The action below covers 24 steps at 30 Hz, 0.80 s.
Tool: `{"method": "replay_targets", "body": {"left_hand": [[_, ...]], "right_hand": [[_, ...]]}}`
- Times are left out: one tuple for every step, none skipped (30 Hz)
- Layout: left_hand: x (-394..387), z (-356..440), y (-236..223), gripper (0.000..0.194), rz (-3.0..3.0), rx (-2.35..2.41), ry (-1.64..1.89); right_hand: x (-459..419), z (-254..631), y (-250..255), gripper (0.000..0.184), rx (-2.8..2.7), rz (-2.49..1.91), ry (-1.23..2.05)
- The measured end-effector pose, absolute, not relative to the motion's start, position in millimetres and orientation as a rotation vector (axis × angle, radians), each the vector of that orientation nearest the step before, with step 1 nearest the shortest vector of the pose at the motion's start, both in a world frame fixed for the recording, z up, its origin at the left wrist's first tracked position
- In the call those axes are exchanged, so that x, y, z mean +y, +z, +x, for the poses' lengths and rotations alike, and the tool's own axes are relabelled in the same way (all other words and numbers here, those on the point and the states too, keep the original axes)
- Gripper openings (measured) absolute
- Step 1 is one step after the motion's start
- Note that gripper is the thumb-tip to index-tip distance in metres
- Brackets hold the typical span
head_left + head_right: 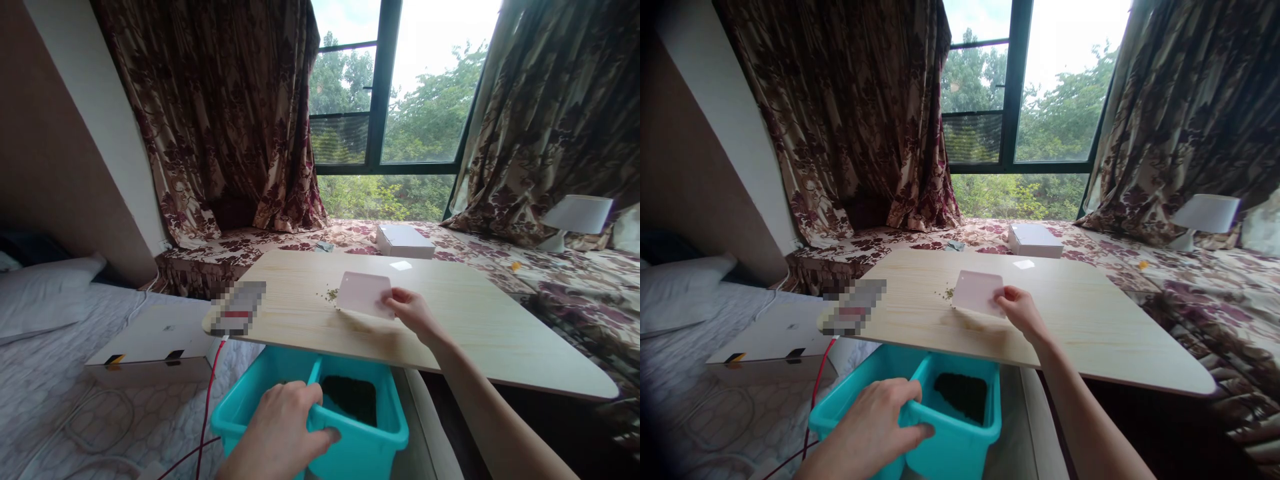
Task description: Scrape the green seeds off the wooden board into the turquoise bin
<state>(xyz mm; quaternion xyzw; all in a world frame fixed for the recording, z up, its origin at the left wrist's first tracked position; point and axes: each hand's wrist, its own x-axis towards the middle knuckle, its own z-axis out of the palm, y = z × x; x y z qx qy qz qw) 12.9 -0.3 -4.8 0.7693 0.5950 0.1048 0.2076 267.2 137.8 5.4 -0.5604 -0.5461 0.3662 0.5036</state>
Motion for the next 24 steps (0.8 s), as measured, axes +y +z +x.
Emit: {"method": "replay_targets", "body": {"left_hand": [[0,13,-5,0.011,2.141,1.656,0.292],[0,13,-4,0.011,2.141,1.655,0.292],[-1,13,-4,0.012,2.141,1.654,0.294],[-1,13,-3,0.012,2.141,1.651,0.295],[-1,13,-2,0.013,2.138,1.649,0.295],[-1,13,-1,0.013,2.133,1.647,0.291],[-1,14,0,0.014,2.127,1.647,0.286],[-1,14,0,0.015,2.121,1.649,0.282],[-1,14,0,0.015,2.117,1.652,0.279],[-1,14,-1,0.015,2.115,1.656,0.275],[-1,14,-2,0.016,2.113,1.661,0.274],[0,14,-2,0.016,2.112,1.665,0.274],[0,14,-3,0.016,2.112,1.666,0.276],[0,14,-4,0.016,2.111,1.665,0.277],[1,14,-4,0.016,2.112,1.665,0.280],[1,13,-5,0.016,2.112,1.666,0.283],[1,13,-4,0.015,2.113,1.665,0.286],[1,12,-4,0.014,2.113,1.663,0.290],[1,12,-4,0.014,2.113,1.662,0.297],[1,12,-4,0.013,2.114,1.661,0.303],[1,11,-4,0.013,2.116,1.658,0.309],[1,11,-4,0.013,2.118,1.654,0.315],[0,11,-5,0.013,2.121,1.651,0.321],[0,11,-5,0.012,2.123,1.649,0.323]], "right_hand": [[137,267,6,0.017,-1.324,-1.352,0.889],[137,268,6,0.017,-1.327,-1.351,0.892],[137,269,5,0.018,-1.327,-1.352,0.890],[138,270,5,0.019,-1.323,-1.352,0.883],[139,270,5,0.020,-1.317,-1.353,0.873],[140,270,4,0.021,-1.311,-1.352,0.863],[142,269,3,0.022,-1.306,-1.349,0.855],[143,267,3,0.022,-1.307,-1.344,0.852],[144,265,3,0.022,-1.311,-1.337,0.854],[145,263,3,0.022,-1.319,-1.331,0.858],[146,261,3,0.021,-1.327,-1.326,0.863],[146,260,3,0.020,-1.335,-1.321,0.868],[146,259,4,0.019,-1.342,-1.319,0.873],[146,259,5,0.019,-1.349,-1.318,0.880],[145,260,6,0.019,-1.354,-1.319,0.887],[144,261,7,0.019,-1.358,-1.320,0.892],[143,264,8,0.019,-1.355,-1.323,0.894],[142,267,8,0.020,-1.346,-1.325,0.893],[140,270,8,0.020,-1.333,-1.326,0.891],[139,273,8,0.021,-1.318,-1.326,0.889],[138,276,8,0.021,-1.304,-1.325,0.889],[137,278,7,0.022,-1.293,-1.324,0.890],[136,280,6,0.022,-1.286,-1.325,0.892],[135,281,5,0.022,-1.282,-1.327,0.897]]}}
